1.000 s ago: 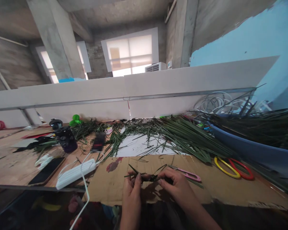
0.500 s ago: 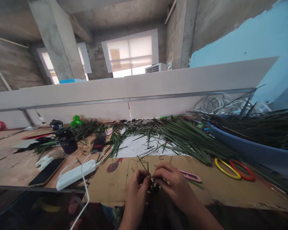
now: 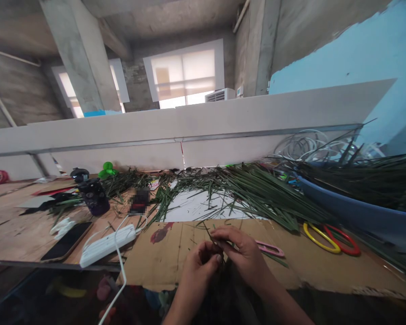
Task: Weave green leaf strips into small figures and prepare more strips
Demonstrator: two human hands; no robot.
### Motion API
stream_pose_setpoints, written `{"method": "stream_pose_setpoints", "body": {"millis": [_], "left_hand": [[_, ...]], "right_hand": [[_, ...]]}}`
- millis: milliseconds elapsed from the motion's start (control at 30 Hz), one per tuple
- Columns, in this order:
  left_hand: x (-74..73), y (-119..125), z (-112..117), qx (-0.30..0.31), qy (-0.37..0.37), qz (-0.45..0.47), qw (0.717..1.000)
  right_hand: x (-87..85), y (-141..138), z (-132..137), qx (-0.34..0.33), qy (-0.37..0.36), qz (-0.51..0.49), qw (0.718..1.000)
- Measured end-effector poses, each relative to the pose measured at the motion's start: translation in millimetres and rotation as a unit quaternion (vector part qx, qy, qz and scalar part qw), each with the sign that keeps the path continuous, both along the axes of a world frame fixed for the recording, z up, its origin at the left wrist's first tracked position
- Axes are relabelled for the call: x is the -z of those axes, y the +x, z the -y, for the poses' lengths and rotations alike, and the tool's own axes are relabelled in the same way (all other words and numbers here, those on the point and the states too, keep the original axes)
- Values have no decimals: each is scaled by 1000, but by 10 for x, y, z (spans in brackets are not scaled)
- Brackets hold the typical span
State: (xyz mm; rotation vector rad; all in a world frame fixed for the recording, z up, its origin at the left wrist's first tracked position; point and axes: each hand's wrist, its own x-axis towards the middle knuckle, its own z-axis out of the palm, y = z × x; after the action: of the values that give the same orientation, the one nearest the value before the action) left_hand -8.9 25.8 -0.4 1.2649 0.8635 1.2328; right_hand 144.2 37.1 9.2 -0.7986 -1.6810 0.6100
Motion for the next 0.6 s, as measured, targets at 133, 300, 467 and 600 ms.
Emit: {"method": "stream_pose_setpoints", "body": {"millis": [133,300,467,600], "left_hand": [[-36,31,-8,-5,-12,21,1000],[-68,67,0,-20,-25,39,999],[-14,27,-4,18,-10,28,999],[-32,-61,-19,14,-25,0,1000]], "right_hand": [[-27,-33,18,-10,-18,-39,999],[-84,-72,72,-24,-30,-55,998],[-70,-94,79,-62,-95,-87,990],[15,13,34,-55,-136,-84,986]]}}
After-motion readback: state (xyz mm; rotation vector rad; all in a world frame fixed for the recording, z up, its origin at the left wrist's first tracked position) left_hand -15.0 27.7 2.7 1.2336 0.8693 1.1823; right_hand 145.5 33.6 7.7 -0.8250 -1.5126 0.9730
